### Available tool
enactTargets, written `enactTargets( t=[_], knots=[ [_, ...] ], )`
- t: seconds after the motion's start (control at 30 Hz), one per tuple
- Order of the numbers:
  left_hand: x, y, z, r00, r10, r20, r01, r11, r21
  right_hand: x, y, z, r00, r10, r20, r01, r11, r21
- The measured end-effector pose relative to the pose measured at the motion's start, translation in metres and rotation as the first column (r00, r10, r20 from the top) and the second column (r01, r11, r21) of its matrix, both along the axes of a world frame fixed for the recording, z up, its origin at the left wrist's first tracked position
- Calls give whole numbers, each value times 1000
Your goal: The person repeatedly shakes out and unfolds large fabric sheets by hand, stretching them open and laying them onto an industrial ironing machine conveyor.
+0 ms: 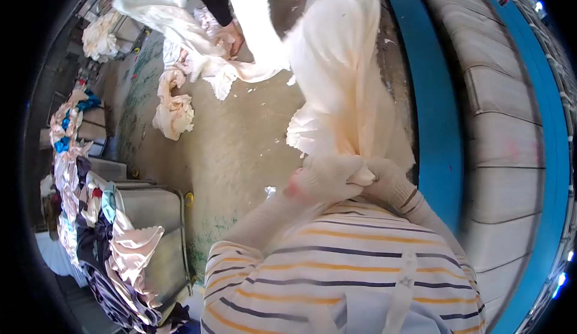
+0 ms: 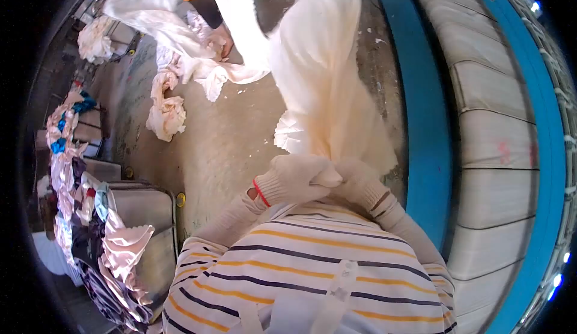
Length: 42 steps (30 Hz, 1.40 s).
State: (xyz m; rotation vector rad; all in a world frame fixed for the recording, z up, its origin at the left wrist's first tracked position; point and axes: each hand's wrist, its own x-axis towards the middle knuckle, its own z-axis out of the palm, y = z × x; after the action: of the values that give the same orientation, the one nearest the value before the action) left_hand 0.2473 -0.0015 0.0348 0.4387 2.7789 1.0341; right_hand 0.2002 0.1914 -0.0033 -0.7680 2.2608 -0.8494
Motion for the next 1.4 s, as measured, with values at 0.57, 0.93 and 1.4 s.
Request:
enactTargets(
  t=[0.57, 0.93, 1.4],
  knots=[
    [-116, -90, -103, 544, 708, 450, -661, 31, 750, 31, 136, 175, 499, -838, -221, 530, 497, -687],
    [-13, 38, 23, 886, -276, -374, 245, 961, -129, 7, 10, 85, 948, 92, -304, 17, 942, 336],
    [-20, -146, -150, 670, 688, -278, -742, 625, -242, 19, 6, 59, 995, 30, -100, -24, 998, 61]
  ],
)
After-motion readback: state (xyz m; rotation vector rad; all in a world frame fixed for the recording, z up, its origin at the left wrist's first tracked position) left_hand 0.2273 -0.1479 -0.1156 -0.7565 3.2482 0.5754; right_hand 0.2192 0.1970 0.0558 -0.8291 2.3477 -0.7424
